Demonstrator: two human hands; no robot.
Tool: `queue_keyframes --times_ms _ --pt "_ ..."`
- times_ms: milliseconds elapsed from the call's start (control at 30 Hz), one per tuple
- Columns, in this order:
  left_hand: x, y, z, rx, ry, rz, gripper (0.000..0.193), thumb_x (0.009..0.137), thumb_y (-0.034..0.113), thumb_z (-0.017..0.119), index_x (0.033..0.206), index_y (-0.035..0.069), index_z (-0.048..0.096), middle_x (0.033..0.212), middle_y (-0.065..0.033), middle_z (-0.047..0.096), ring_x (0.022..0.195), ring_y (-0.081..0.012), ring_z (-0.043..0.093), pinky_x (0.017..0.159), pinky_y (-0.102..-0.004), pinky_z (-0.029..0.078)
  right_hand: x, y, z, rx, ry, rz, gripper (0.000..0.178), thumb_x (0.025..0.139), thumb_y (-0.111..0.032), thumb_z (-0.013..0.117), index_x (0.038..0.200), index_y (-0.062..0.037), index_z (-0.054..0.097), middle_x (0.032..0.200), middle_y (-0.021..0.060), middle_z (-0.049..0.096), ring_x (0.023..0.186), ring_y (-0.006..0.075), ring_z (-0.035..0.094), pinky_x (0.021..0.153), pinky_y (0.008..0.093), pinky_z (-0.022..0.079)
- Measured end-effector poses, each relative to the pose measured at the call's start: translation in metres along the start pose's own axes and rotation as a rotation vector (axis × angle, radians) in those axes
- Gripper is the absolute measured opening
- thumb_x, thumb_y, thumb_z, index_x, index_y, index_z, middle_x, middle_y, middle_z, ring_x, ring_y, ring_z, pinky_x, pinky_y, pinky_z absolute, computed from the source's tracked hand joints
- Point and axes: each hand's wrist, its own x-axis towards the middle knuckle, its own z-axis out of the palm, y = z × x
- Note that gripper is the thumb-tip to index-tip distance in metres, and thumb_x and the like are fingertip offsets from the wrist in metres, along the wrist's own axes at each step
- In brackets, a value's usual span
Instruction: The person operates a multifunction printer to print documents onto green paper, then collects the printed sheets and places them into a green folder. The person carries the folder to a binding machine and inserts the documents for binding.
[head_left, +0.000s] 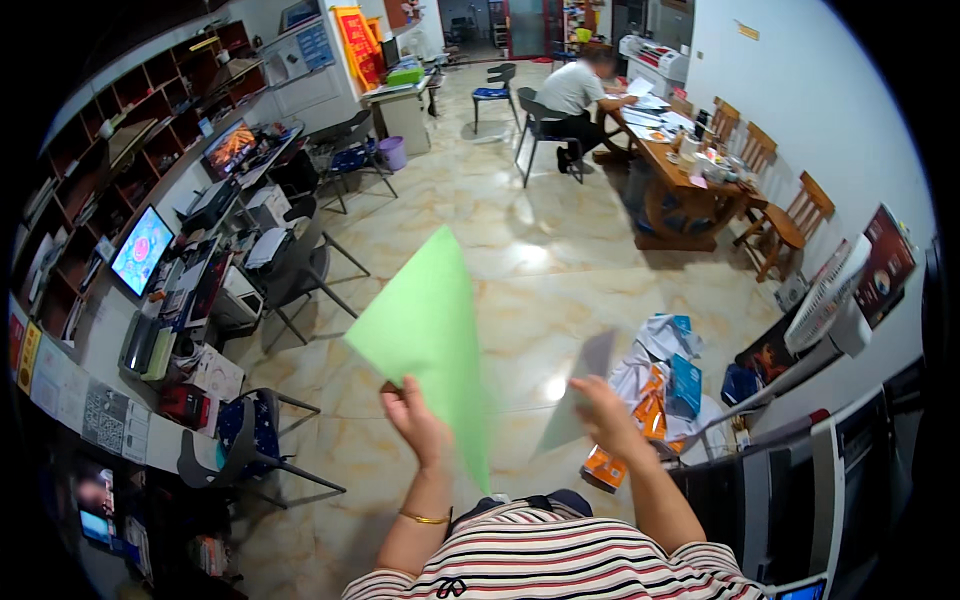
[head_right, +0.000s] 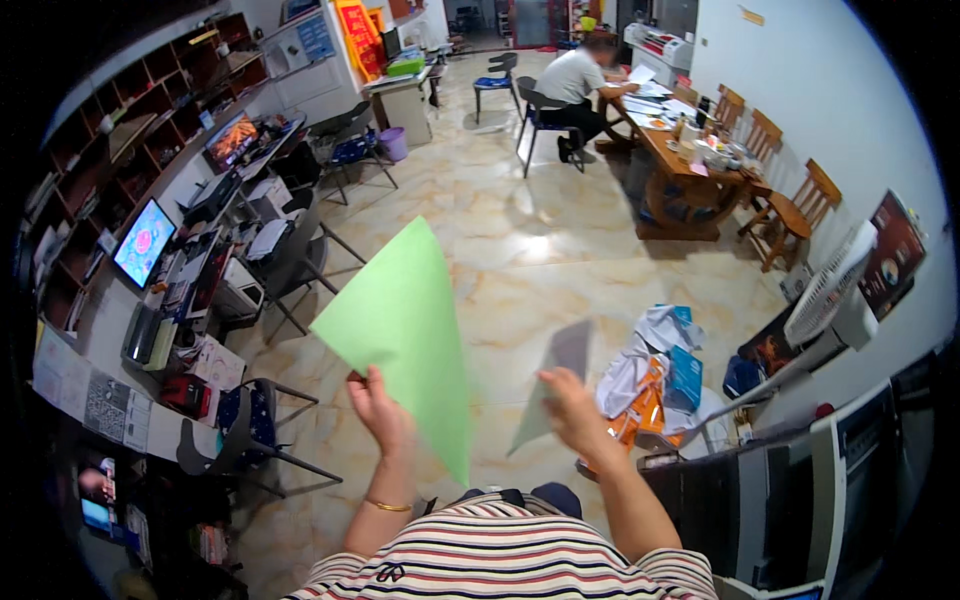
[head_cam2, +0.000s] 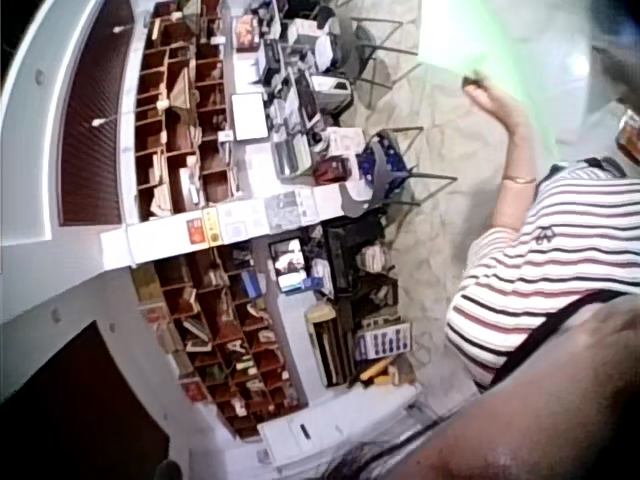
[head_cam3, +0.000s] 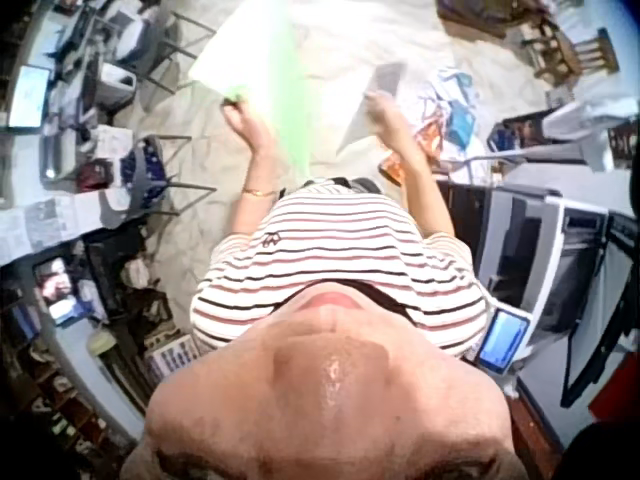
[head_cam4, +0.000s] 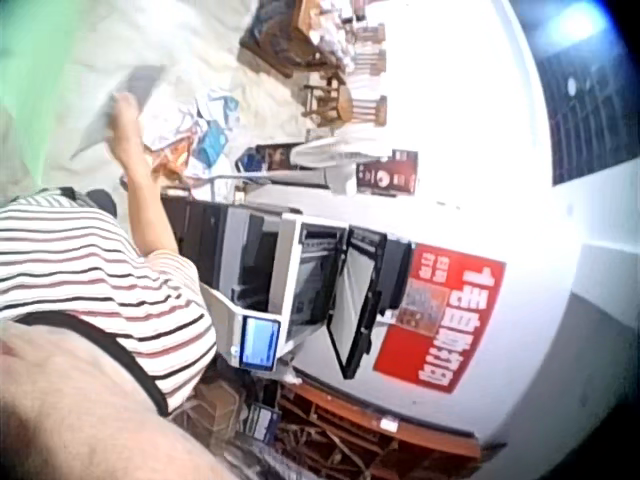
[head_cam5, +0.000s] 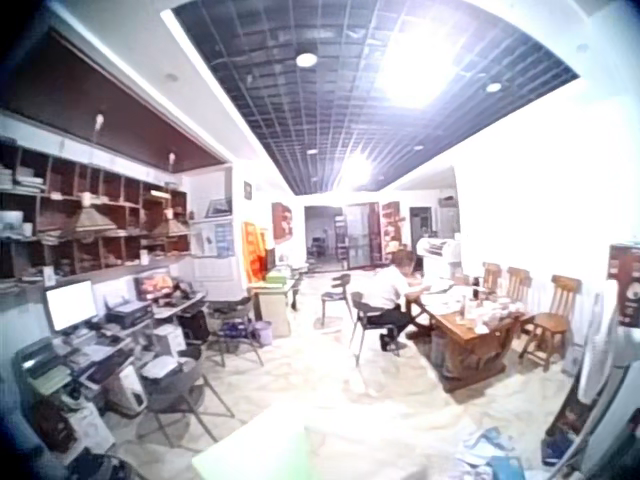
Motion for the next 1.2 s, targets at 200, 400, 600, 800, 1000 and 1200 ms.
queue_keyframes --times_ms 200,400,600,800,1000,1200 --pt "0.037 -0.040 0.077 0.112 -0.229 0.080 0.025 0.097 0.023 0.051 0.106 0.000 0.046 0.106 -0.0069 0.051 0.094 -0.0129 0.049 0.085 -0.0280 0.040 0.125 -0.016 0.118 0.121 -0.169 -0.181 0.074 0.077 -0.020 0.070 0.136 0.0039 0.031 0.133 0.0285 0.037 0.126 0.0461 0.033 0.103 0.0447 0.035" --pt "0.137 -0.126 0.167 0.237 -0.915 0.367 0.032 0.084 0.011 0.066 0.111 0.004 0.049 0.123 -0.0151 0.051 0.114 -0.0274 0.049 0.100 -0.0385 0.037 0.245 0.104 0.144 0.761 0.058 0.078 0.053 0.091 -0.041 0.047 0.125 -0.0006 0.044 0.119 0.0093 0.041 0.111 0.0210 0.040 0.095 0.0312 0.033" --pt "0.313 -0.225 0.209 0.818 -0.481 0.309 0.047 0.083 0.017 0.068 0.122 0.002 0.047 0.122 -0.0142 0.049 0.121 -0.0275 0.043 0.103 -0.0377 0.034 0.425 0.222 0.079 0.856 0.308 0.407 0.042 0.092 -0.025 0.057 0.123 0.0031 0.049 0.117 0.0097 0.054 0.106 0.0208 0.051 0.092 0.0331 0.041" --pt "0.430 -0.332 0.232 0.365 -0.212 -0.635 0.063 0.094 0.044 0.050 0.138 0.003 0.034 0.134 -0.0136 0.043 0.120 -0.0235 0.043 0.104 -0.0348 0.031 0.619 0.240 0.033 1.431 0.265 0.544 0.041 0.092 -0.021 0.054 0.128 -0.0015 0.045 0.120 0.0106 0.056 0.107 0.0232 0.057 0.089 0.0382 0.048" --pt "0.580 -0.434 0.319 0.095 -0.273 -0.676 0.052 0.097 0.043 0.044 0.128 0.001 0.046 0.128 -0.0114 0.049 0.120 -0.0199 0.044 0.100 -0.0294 0.035 0.793 0.316 0.045 1.307 0.215 0.399 0.042 0.093 -0.019 0.053 0.129 -0.0011 0.044 0.122 0.0095 0.055 0.109 0.0228 0.055 0.092 0.0366 0.046" --pt "0.778 -0.516 0.425 0.590 -0.468 -0.255 0.062 0.090 0.034 0.059 0.135 -0.002 0.035 0.136 -0.0209 0.040 0.127 -0.0310 0.035 0.106 -0.0401 0.028 0.923 0.371 -0.007 0.431 0.184 0.260 0.029 0.088 -0.015 0.064 0.111 0.0008 0.058 0.106 0.0076 0.062 0.093 0.0199 0.058 0.083 0.0315 0.046"
